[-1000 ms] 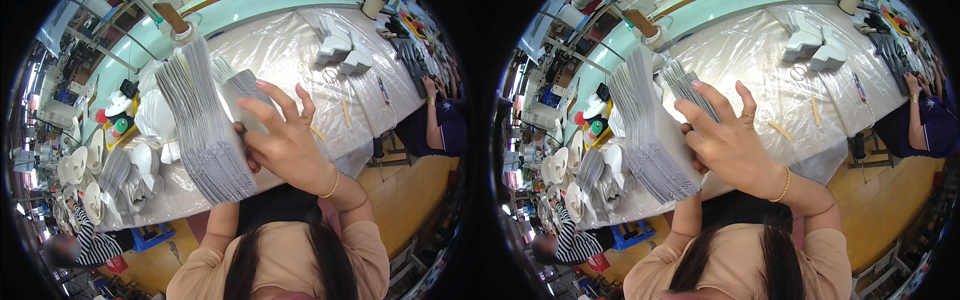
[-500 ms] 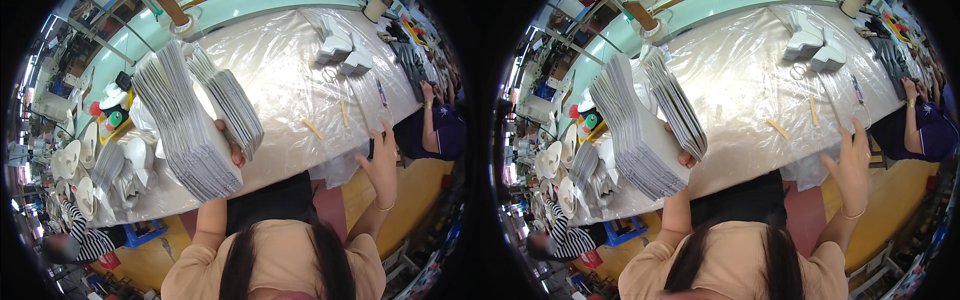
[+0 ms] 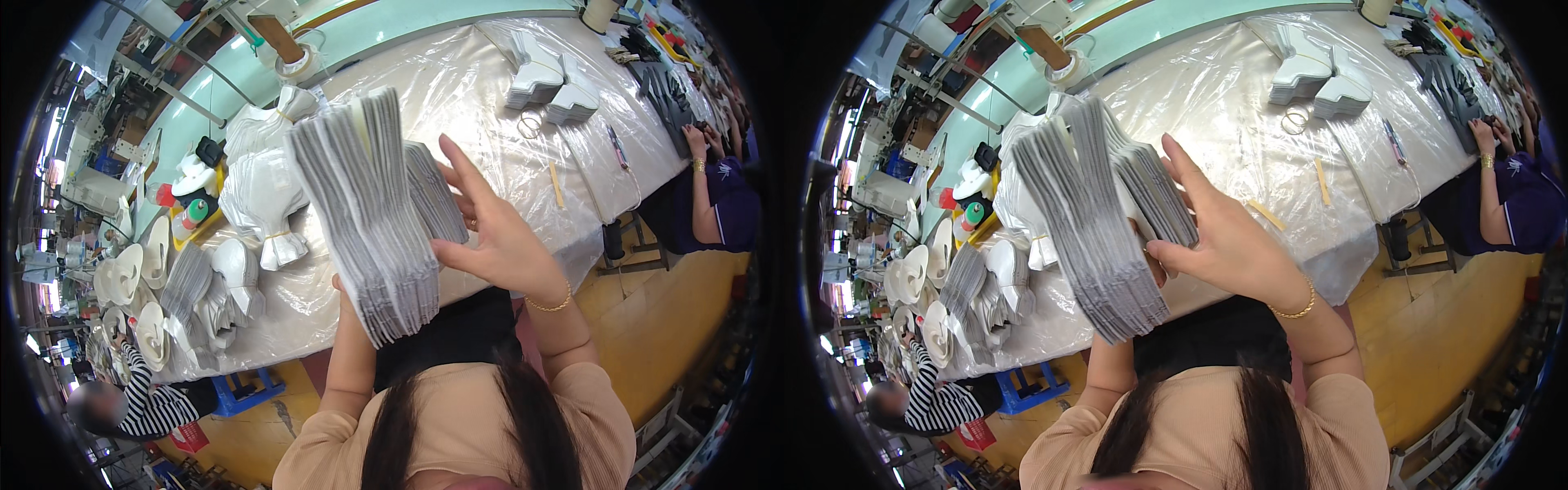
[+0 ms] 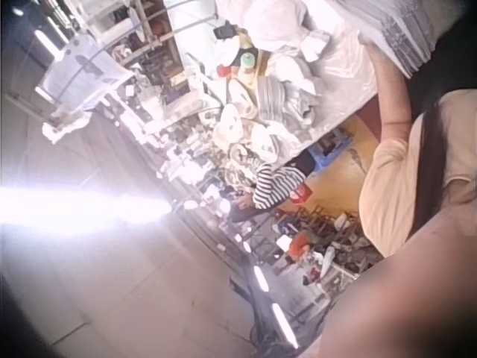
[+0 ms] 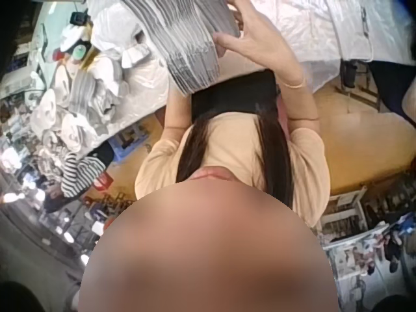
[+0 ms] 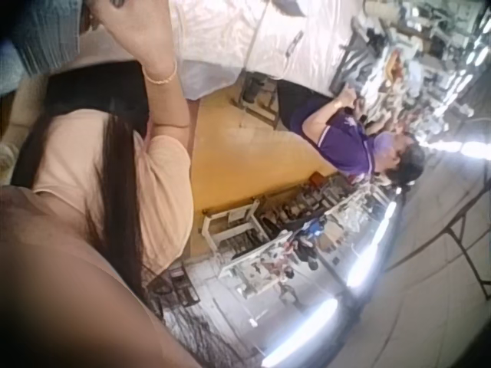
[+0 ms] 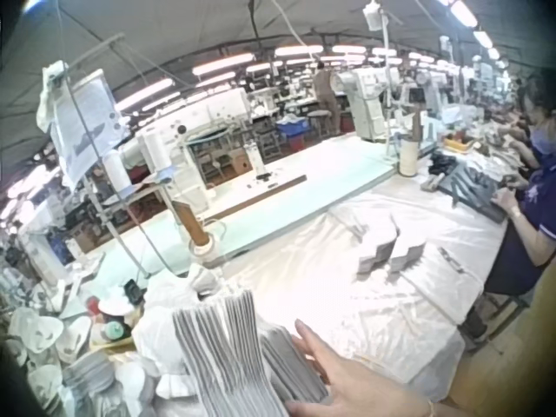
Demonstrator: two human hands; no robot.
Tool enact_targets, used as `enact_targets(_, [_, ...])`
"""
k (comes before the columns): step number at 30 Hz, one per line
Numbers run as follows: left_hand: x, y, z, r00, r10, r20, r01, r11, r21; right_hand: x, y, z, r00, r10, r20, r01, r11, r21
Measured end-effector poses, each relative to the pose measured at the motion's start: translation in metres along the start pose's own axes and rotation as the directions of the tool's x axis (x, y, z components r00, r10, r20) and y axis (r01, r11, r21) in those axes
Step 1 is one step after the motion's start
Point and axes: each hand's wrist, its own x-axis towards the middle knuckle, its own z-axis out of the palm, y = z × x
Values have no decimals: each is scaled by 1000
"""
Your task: The person places white shoe parts into clear plastic bags one by one, then stacks the packaged items. She moves a black cutting board onto the table, unties a bundle of parts, and continues bagging them individually.
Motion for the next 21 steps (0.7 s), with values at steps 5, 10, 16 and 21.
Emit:
enact_targets(5, [0,1,4,989,-120,90,120,993,14,5,15,8,985,144,-95,-153,985,-85])
enact_targets(10, [9,-1,4,983,-183,1,175,943,283,16,48,17,969,-53,-242,6,981,-193])
enact_targets(16, [17,6,8,981,-170,-98,189,950,248,4,49,27,907,-17,-420,-87,970,-226])
enact_targets(21, [22,5,23,981,-104,-161,141,962,232,6,40,35,890,-144,-432,12,956,-294])
